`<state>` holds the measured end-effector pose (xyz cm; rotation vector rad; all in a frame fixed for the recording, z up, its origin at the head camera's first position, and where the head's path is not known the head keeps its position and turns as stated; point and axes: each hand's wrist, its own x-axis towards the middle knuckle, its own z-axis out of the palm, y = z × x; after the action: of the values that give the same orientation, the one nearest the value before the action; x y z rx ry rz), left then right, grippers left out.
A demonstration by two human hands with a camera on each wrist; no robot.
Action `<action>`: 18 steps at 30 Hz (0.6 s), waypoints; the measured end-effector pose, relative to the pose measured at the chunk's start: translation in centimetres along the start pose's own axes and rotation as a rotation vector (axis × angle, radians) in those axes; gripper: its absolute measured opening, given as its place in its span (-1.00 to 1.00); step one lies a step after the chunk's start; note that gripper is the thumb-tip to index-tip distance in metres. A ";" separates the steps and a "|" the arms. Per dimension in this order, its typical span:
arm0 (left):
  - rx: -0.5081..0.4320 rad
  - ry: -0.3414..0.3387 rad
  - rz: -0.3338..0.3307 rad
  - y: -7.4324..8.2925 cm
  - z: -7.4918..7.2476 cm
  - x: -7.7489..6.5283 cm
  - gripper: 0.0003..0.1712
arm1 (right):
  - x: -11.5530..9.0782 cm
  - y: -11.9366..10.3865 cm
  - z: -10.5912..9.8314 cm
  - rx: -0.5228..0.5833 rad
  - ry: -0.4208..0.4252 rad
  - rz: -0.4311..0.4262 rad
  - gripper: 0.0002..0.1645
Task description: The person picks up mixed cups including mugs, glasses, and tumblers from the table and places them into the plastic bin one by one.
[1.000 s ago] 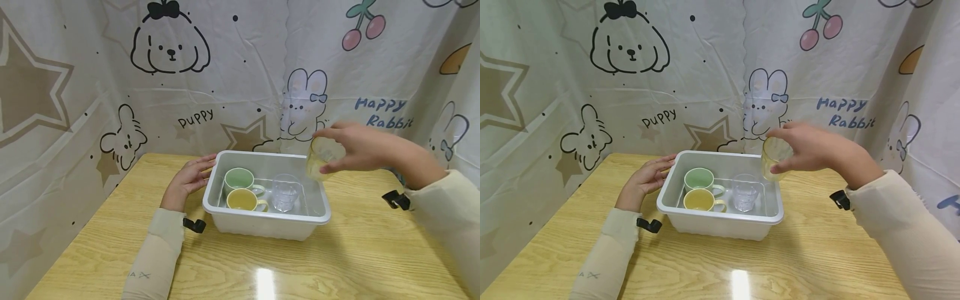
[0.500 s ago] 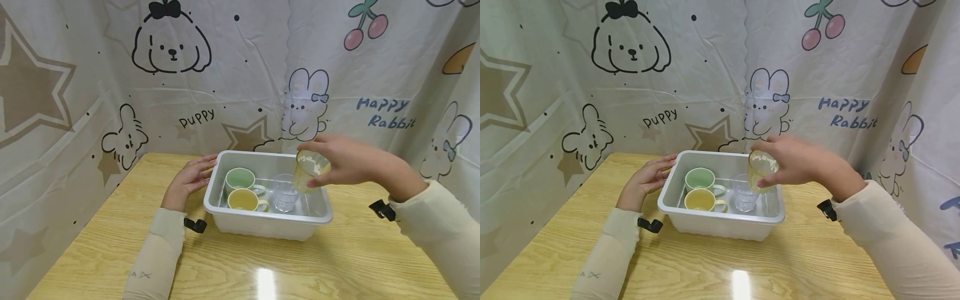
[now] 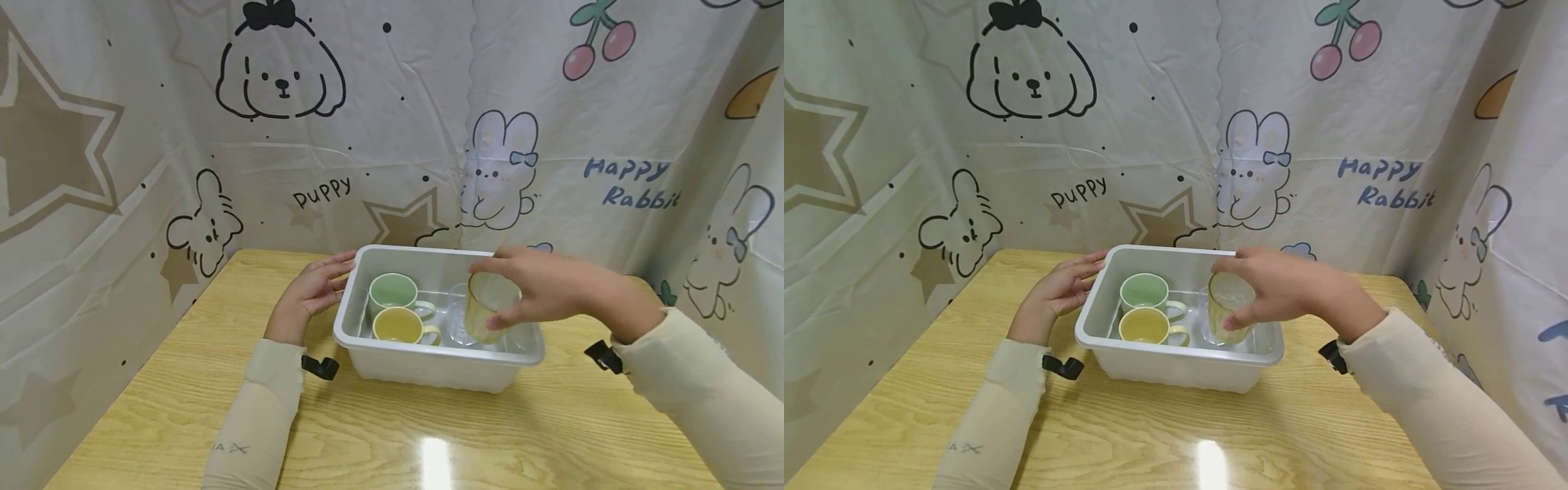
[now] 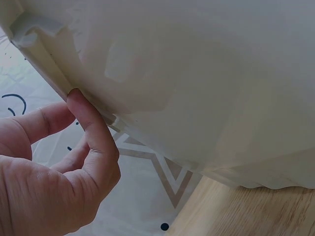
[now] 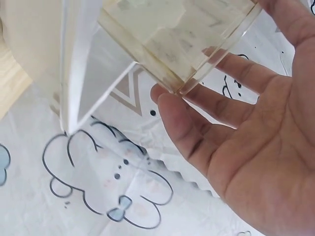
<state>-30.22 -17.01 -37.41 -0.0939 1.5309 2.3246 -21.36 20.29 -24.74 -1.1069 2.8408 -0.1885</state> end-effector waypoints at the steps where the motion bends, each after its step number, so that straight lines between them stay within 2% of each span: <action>1: 0.000 0.000 0.001 0.0 0.0 0.0 -0.43 | 0.2 0.0 0.2 0.011 -0.015 -0.001 -0.04; 6: -0.010 -0.006 0.001 0.0 0.0 -0.1 -0.45 | 1.0 0.4 1.6 0.064 -0.066 -0.025 -0.07; 13: -0.013 -0.007 0.003 -0.1 -0.1 0.1 -0.44 | 1.8 0.8 3.5 0.108 -0.118 -0.017 -0.03; 18: -0.007 -0.006 0.005 -0.1 -0.2 0.1 -0.43 | 2.2 0.9 4.7 0.115 -0.109 -0.078 -0.10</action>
<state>-30.29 -17.10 -37.59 -0.0857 1.5220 2.3319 -23.04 19.05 -29.63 -1.1677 2.6579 -0.2841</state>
